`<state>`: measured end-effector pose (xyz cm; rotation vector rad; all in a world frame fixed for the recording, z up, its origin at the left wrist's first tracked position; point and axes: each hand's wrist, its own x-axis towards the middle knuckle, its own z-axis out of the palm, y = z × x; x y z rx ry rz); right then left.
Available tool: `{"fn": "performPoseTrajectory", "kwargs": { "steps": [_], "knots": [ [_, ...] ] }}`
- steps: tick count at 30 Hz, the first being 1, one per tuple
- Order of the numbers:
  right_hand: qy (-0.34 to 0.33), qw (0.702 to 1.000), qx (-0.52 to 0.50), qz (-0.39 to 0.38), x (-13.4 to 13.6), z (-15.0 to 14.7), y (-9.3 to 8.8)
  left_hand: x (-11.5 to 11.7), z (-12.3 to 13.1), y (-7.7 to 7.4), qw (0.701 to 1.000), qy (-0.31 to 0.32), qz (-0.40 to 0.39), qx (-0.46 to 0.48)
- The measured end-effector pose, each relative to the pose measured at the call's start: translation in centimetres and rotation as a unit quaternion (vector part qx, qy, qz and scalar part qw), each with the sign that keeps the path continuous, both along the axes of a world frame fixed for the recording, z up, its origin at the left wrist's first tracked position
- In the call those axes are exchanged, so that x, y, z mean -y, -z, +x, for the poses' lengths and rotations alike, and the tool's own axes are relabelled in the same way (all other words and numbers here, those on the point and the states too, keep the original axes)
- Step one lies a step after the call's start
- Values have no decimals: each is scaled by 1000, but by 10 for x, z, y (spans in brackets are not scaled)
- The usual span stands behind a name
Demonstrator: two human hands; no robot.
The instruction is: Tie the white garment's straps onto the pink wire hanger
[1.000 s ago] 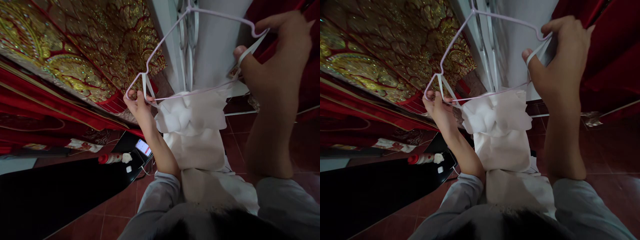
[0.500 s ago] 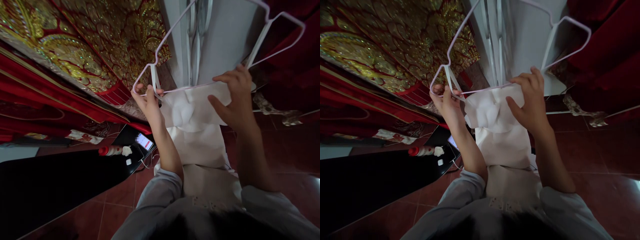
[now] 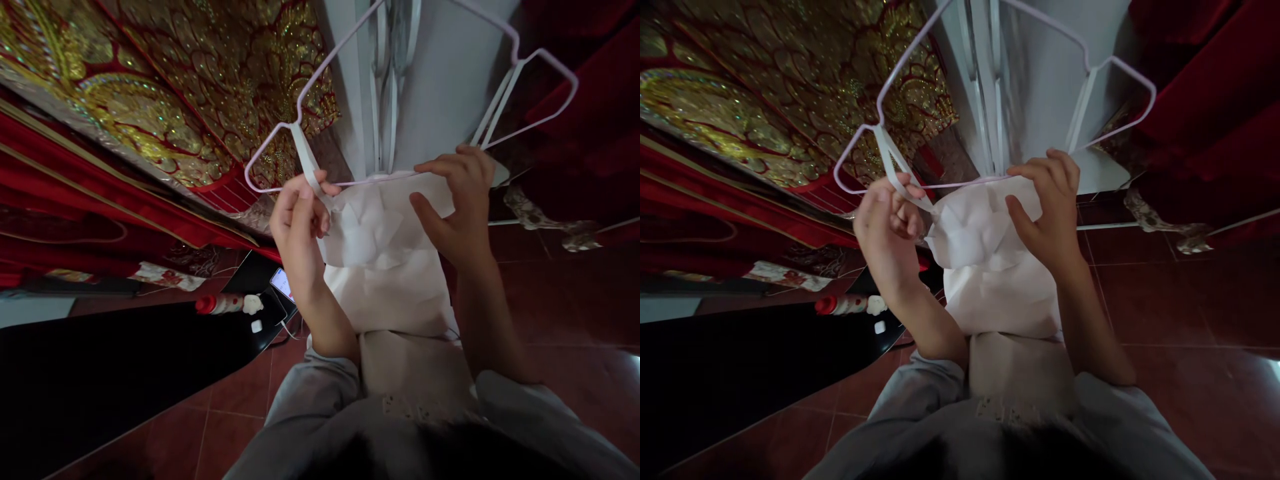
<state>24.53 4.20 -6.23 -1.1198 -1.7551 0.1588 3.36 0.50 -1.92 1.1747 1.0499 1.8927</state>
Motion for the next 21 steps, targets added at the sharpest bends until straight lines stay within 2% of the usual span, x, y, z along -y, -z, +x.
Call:
{"fn": "performPoseTrajectory", "kwargs": {
  "steps": [3,5,7,9,12,14,16,18,21],
  "knots": [
    [-2,1000,-11,-12,-2,2,-8,-4,-3,-25,998,6,36,48],
    [-4,1000,-14,-16,-3,5,-13,-11,-12,-27,995,-23,57,76],
    [-6,1000,-12,-23,-3,7,-15,-18,-23,-18,989,-77,87,89],
    [-8,999,-12,-30,-3,8,-15,-23,-33,-1,980,-149,97,93],
    [-11,999,-17,-30,-3,7,-11,-24,-33,25,972,-213,36,95],
    [-16,999,-24,-26,-4,5,-7,-21,-22,34,977,-177,-26,113],
    [-17,999,-29,-21,-4,2,-4,-20,-7,36,986,-89,-59,130],
    [-9,999,-30,-15,-4,-2,-4,-20,8,32,991,-23,-39,127],
    [-6,999,-37,1,-3,-6,-4,-25,22,24,992,1,18,129]
  ]
}}
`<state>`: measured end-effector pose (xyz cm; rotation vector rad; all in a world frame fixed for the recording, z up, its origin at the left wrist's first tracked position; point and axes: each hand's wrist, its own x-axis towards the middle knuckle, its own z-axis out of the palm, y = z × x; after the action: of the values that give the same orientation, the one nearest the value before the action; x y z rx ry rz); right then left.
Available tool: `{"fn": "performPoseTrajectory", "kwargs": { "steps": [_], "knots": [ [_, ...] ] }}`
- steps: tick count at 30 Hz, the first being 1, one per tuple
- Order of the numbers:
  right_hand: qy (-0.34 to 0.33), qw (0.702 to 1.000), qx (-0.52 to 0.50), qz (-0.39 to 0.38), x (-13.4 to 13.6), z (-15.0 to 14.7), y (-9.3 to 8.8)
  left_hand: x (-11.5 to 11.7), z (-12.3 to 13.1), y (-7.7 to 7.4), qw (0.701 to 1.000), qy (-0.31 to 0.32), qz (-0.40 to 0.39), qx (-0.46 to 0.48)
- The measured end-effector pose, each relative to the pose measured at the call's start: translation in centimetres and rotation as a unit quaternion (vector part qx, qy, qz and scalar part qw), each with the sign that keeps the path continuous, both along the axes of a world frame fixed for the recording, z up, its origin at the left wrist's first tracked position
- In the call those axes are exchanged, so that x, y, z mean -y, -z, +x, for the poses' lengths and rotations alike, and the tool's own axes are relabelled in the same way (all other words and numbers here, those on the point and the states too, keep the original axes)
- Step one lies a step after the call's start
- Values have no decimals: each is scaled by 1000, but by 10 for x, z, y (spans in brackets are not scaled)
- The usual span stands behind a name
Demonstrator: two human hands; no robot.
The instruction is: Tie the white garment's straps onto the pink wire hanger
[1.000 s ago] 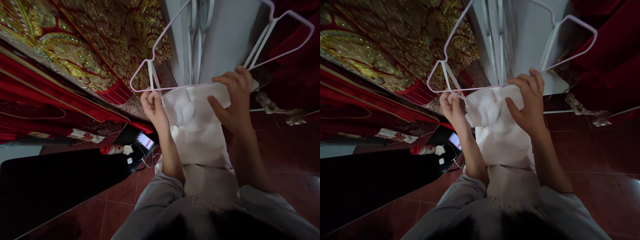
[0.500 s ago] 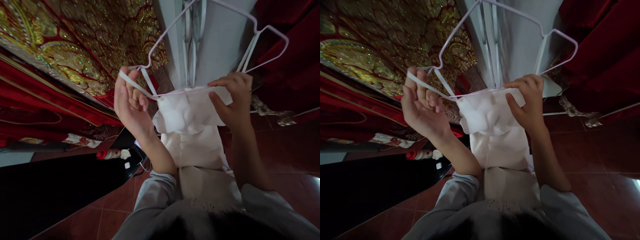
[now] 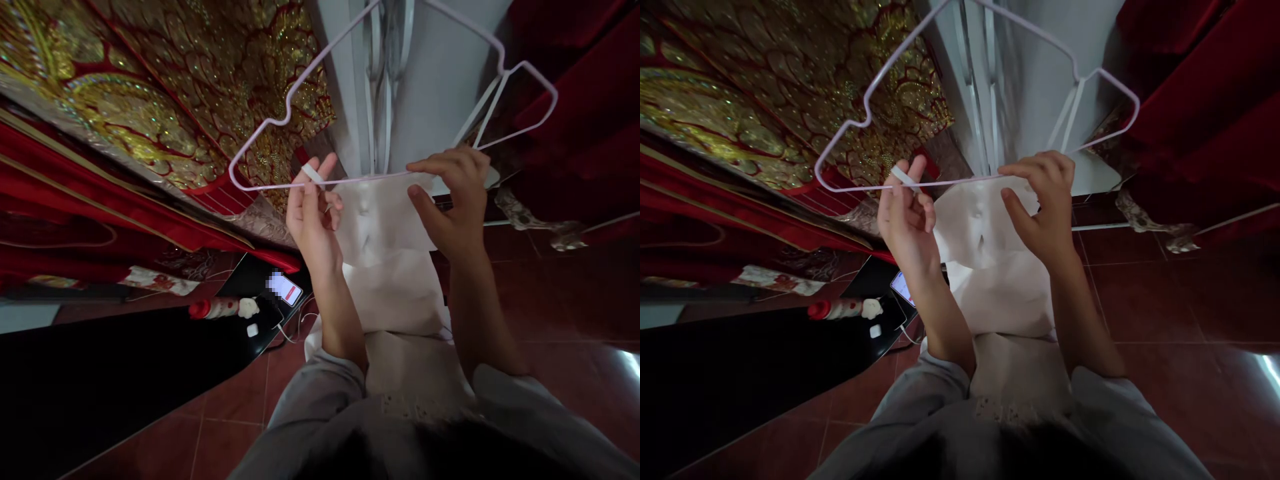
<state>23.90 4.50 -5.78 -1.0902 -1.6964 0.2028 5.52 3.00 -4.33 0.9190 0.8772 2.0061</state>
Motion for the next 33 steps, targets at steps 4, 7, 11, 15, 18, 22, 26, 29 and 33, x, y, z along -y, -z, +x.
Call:
{"fn": "performPoseTrajectory", "kwargs": {
  "steps": [4,7,11,15,18,22,26,29,33],
  "knots": [
    [26,991,-130,33,-7,1,8,-7,2,-2,1000,5,19,-9],
    [92,947,-304,43,-21,8,23,-9,1,1,1000,1,9,-24],
    [33,927,-364,-89,-27,16,26,-10,4,5,1000,-3,7,-17],
    [-20,929,-341,-140,-12,15,1,-15,0,8,999,5,34,-15],
    [-60,928,-300,-212,-9,13,-21,-18,-5,9,999,11,51,-13],
    [-69,912,-255,-312,-17,10,-39,-18,-8,10,998,25,54,-14],
    [-76,917,-244,-308,-10,12,-51,-17,-8,11,998,-1,53,-39],
    [-88,924,-274,-251,-6,15,-60,-18,-10,13,998,-13,49,-46],
    [-66,952,-293,-55,-33,36,-62,-19,-15,14,998,14,39,-36]
  ]
}}
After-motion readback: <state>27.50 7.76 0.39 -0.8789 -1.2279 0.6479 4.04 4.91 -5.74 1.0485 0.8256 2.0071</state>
